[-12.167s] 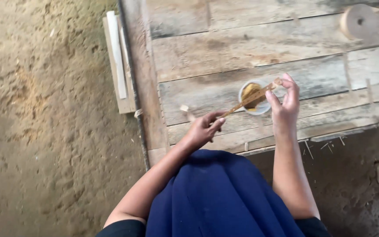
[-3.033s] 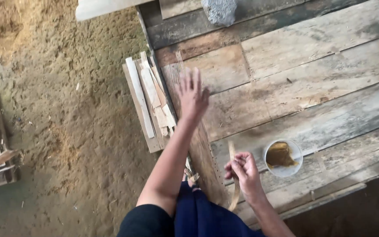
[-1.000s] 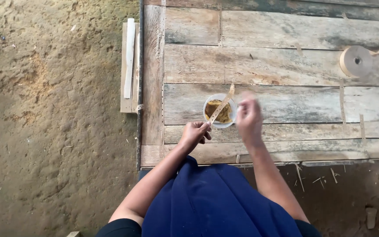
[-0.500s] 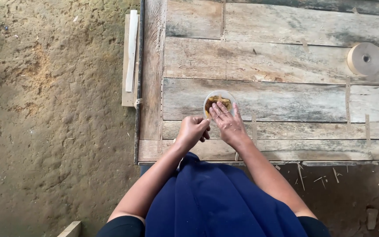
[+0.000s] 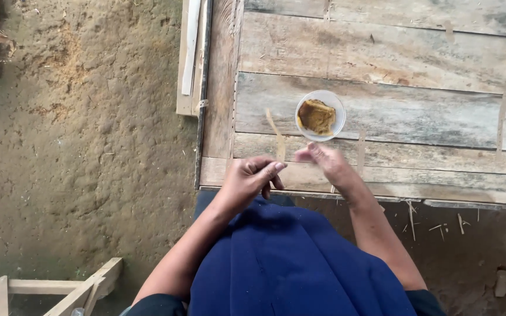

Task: The person repeatedly dips a perforated wooden strip into a container of brown paste and applies it to a wooden plank on a workbench. They press the strip onto the plank and smooth it with their hands, repeating this process along the plank's length.

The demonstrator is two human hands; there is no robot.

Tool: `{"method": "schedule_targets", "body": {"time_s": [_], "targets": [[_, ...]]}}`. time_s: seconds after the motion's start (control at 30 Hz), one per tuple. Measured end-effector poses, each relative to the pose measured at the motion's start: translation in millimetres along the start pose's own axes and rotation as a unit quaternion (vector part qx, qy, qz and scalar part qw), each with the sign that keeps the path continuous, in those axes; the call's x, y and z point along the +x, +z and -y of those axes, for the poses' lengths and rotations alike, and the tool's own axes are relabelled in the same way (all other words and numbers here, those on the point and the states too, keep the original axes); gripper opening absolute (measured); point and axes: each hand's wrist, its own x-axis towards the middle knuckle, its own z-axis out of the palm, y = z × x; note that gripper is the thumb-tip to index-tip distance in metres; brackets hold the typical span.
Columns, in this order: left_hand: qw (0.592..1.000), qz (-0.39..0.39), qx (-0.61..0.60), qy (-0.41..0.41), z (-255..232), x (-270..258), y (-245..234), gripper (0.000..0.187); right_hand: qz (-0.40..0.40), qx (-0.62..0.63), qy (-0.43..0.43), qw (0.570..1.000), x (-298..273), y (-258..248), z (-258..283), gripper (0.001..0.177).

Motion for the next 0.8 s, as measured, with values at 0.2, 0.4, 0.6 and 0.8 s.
{"method": "schedule_targets", "body": {"time_s": [0.2,0.4,0.6,0.8], "targets": [[0.995,0.049,0.058,-0.062,66.2,-16.6,-15.7,0.031,-0.008,0.534,0.005,0.845,29.8,55.1,-21.0,0.032],[0.975,0.129,0.153,-0.097,73.9,-30.5,-47.9,0.064,-0.153,0.409,-0.001,0.9,17.3,58.1,21.9,0.028],[0.959,0.116,0.208,-0.151,131.0,-37.2,-100.4,0.049,-0.228,0.239,-0.079,0.941,-14.6,44.7,35.5,0.02],[0.867,0.253,0.411,-0.123,149.1,-53.3,-138.3,0.044,-0.158,0.082,-0.021,0.984,1.5,108.9,24.0,0.012]]}}
